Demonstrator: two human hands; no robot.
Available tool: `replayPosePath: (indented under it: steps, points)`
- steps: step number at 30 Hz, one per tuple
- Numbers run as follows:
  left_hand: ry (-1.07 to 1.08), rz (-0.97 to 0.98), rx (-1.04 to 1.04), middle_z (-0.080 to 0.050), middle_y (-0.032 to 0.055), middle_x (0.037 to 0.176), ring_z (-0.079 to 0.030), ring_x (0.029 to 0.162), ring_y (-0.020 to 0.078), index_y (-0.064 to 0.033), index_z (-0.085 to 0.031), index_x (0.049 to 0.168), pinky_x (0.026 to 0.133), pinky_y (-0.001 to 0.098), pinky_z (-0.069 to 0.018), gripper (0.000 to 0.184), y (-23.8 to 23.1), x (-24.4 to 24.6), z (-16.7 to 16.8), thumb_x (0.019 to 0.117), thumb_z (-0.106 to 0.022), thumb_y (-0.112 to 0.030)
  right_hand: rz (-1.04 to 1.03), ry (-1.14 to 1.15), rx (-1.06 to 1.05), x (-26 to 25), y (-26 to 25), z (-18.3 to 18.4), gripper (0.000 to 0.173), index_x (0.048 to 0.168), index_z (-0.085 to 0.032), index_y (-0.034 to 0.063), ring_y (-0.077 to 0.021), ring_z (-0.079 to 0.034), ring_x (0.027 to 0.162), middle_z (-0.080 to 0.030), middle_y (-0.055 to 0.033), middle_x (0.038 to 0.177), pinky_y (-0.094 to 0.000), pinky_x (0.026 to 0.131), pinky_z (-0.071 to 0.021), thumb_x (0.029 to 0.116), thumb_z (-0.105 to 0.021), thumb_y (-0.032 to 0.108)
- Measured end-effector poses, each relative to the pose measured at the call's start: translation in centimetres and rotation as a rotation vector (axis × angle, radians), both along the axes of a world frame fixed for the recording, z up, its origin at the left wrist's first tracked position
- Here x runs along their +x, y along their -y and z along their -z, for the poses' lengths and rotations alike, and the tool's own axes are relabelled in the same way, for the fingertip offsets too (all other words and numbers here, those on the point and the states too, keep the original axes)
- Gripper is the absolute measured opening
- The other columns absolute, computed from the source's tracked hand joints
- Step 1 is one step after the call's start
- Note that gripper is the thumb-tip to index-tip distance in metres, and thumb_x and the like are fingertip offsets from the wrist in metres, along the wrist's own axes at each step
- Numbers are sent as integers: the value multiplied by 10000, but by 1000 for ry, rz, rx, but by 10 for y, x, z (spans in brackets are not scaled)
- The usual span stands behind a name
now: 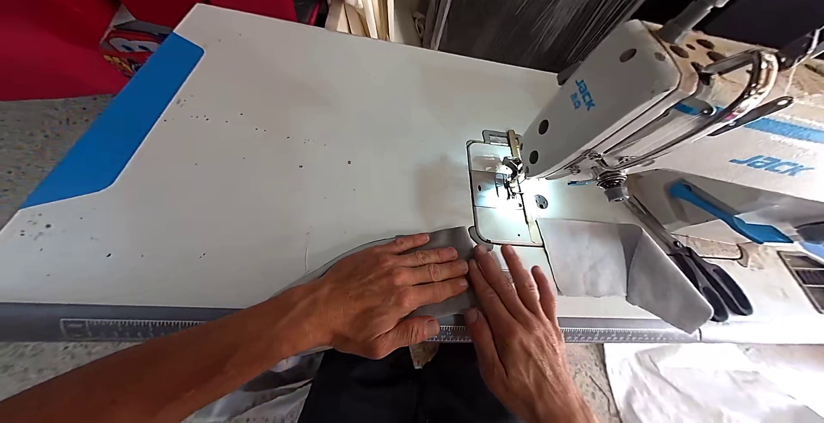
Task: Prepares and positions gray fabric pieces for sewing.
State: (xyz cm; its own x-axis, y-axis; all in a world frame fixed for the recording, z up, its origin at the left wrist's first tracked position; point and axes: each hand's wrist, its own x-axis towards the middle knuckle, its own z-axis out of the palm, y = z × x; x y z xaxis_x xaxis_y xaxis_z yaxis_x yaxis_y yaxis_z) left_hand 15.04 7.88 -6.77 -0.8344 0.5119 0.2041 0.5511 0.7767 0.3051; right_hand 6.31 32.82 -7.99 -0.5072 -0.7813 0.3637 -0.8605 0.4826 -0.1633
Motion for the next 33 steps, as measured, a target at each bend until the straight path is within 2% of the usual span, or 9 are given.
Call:
replayPosePath:
  steps: [10,17,22,24,25,26,27,30,33]
  points:
    - [-51,-22,23,-496,-68,1573,-331,1530,133,-207,-592,1466,1290,457,-235,548,24,28,0,1095,-227,-381,66,-78,77,5,5,-2,579,1471,-600,191,-279,-316,1538,-456,16,1604,-646,1215,-212,1076,-270,456]
    - [-308,-54,101,-745,52,1221,-627,1290,192,-88,-771,1099,1178,404,-434,562,31,40,5,1088,-307,-406,81,-81,58,7,8,-2,570,1450,-619,181,-297,-323,1534,-477,-21,1590,-646,1216,-213,1075,-280,446]
    - [-346,-54,105,-764,64,1119,-670,1211,201,-87,-757,949,1101,383,-500,581,34,34,2,1096,-304,-419,87,-118,44,7,11,-4,579,1391,-668,162,-307,-374,1506,-516,-24,1560,-636,1206,-242,1070,-297,468]
    - [-347,-129,93,-770,31,980,-715,1082,162,-111,-722,805,980,354,-569,552,31,26,-6,1080,-331,-388,101,-119,27,9,10,-2,573,1381,-675,162,-322,-399,1490,-538,-43,1539,-642,1192,-271,1066,-311,471]
    - [-349,-245,37,-741,-18,838,-726,917,112,-142,-679,707,825,318,-594,521,24,18,-14,1049,-360,-372,112,-117,20,10,10,-2,568,1379,-676,157,-327,-414,1480,-549,-52,1528,-648,1182,-284,1063,-320,468]
    - [-339,-389,-49,-638,-37,667,-665,694,106,-153,-610,621,615,314,-534,506,11,6,-25,1018,-386,-372,129,-115,13,12,12,-1,560,1374,-678,153,-325,-436,1466,-567,-59,1510,-646,1173,-302,1059,-333,461]
    - [-313,-523,-125,-555,-2,564,-611,562,161,-134,-563,580,505,364,-469,512,-5,-9,-36,1001,-405,-378,153,-111,6,15,13,1,549,1369,-682,153,-314,-461,1449,-589,-62,1486,-631,1168,-323,1053,-347,451]
    - [-414,-648,39,-494,12,529,-544,497,182,-130,-549,608,468,377,-399,435,-57,-63,-48,980,-441,-329,219,-101,-41,23,19,3,512,1294,-725,167,-302,-562,1343,-674,-75,1356,-591,1120,-390,1041,-374,441]
    - [-421,-383,402,-629,-30,690,-613,668,91,-119,-688,790,614,305,-490,384,-79,-104,-29,1024,-442,-297,268,-120,-81,27,25,2,423,1081,-779,202,-284,-630,1225,-727,-54,1219,-571,1055,-427,1008,-421,416]
